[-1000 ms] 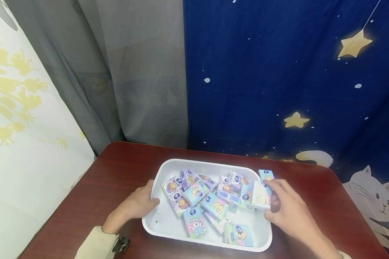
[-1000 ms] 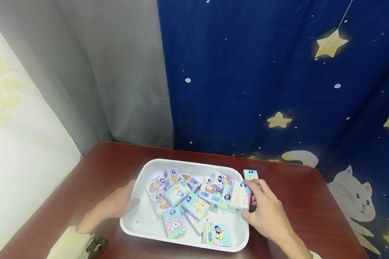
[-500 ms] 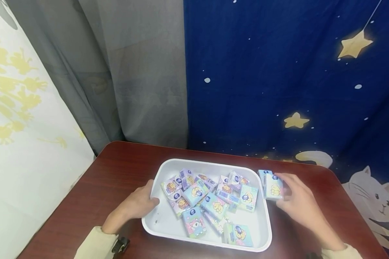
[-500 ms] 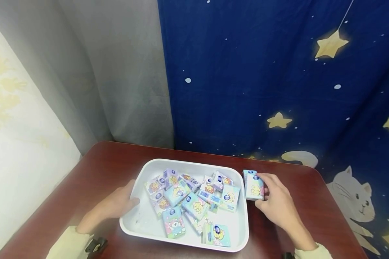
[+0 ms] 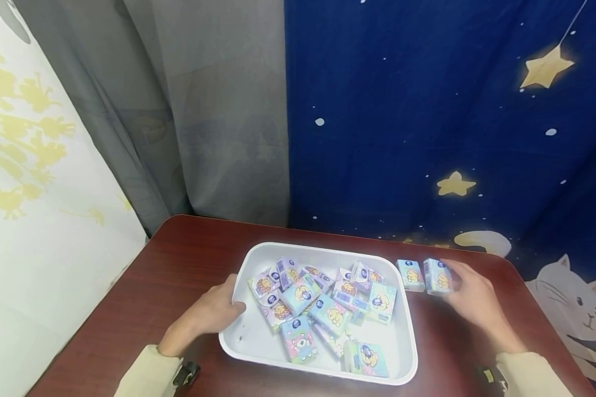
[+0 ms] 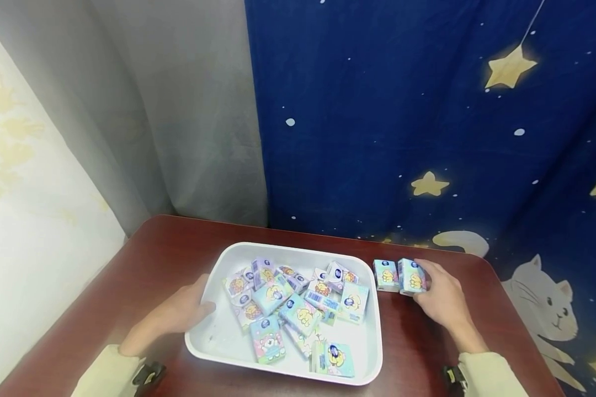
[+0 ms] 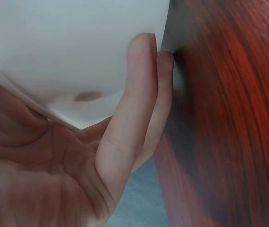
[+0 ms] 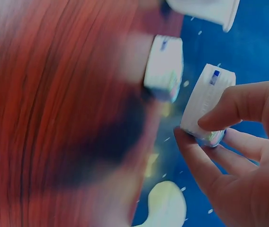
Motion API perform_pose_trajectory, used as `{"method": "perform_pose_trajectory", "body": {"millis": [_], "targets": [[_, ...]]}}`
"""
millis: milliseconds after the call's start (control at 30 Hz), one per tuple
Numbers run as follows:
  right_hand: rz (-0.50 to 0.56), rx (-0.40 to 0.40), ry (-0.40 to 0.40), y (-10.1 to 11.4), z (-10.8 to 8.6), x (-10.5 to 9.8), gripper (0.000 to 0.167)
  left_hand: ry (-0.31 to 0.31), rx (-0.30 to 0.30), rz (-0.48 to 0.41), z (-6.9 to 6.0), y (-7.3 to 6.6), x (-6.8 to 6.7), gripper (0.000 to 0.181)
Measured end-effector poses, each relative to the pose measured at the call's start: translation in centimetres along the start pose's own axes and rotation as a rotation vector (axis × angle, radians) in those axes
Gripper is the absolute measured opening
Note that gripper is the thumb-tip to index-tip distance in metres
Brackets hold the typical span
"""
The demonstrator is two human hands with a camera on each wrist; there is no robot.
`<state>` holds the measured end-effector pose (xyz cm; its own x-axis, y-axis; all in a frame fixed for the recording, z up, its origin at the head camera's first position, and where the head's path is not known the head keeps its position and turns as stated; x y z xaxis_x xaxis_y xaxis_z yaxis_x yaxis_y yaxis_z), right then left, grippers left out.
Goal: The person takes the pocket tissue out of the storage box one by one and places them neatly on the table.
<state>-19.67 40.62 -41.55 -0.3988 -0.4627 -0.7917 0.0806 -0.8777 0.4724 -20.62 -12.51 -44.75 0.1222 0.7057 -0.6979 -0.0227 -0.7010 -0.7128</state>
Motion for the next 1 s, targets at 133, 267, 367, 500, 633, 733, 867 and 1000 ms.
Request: {"method": "perform_pose_trajectory", "body": {"millis": [133, 267, 367, 500, 633, 733, 867, 1000], "targets": [[-0.017, 0.002, -0.005, -1.2, 0.4, 0.3, 0.068, 0.004, 0.012, -0.002, 0.2, 0.1, 0.0, 0.054], [-0.033, -0.002, 0.0, -1.9, 0.9, 0.8, 0.066, -0.013, -0.028, 0.005, -0.2, -0.6, -0.2, 0.056], [-0.041, 0.022, 0.033, -2.2, 1.2, 1.4, 0.066, -0.021, -0.047, 0.016, -0.3, -0.8, -0.3, 0.056], [-0.039, 0.052, 0.071, -2.6, 1.5, 1.9, 0.067, -0.021, -0.048, 0.015, -0.3, -0.9, -0.2, 0.056], [-0.041, 0.066, 0.093, -2.9, 1.7, 2.5, 0.064, -0.021, -0.043, 0.01, -0.3, -0.9, -0.2, 0.055], [-0.056, 0.08, 0.114, -3.1, 1.7, 2.8, 0.065, -0.017, -0.042, 0.009, -0.3, -1.0, -0.2, 0.055], [-0.066, 0.085, 0.13, -3.2, 1.8, 3.1, 0.064, -0.015, -0.041, 0.012, -0.3, -1.0, -0.3, 0.056], [-0.061, 0.091, 0.147, -3.2, 1.9, 3.3, 0.064, -0.018, -0.043, 0.016, -0.3, -0.9, -0.3, 0.056]]}}
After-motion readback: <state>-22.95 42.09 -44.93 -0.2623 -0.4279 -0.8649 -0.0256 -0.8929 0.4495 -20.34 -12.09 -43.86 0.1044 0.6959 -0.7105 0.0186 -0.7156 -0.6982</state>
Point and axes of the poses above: each hand's wrist, its own z-axis towards the middle knuckle, its own x-axis out of the palm, y = z × x, the point moved 5 cm from there along z, towards the middle knuckle, and after that the axes turned 12 degrees about -y, right-handed, at the moved point
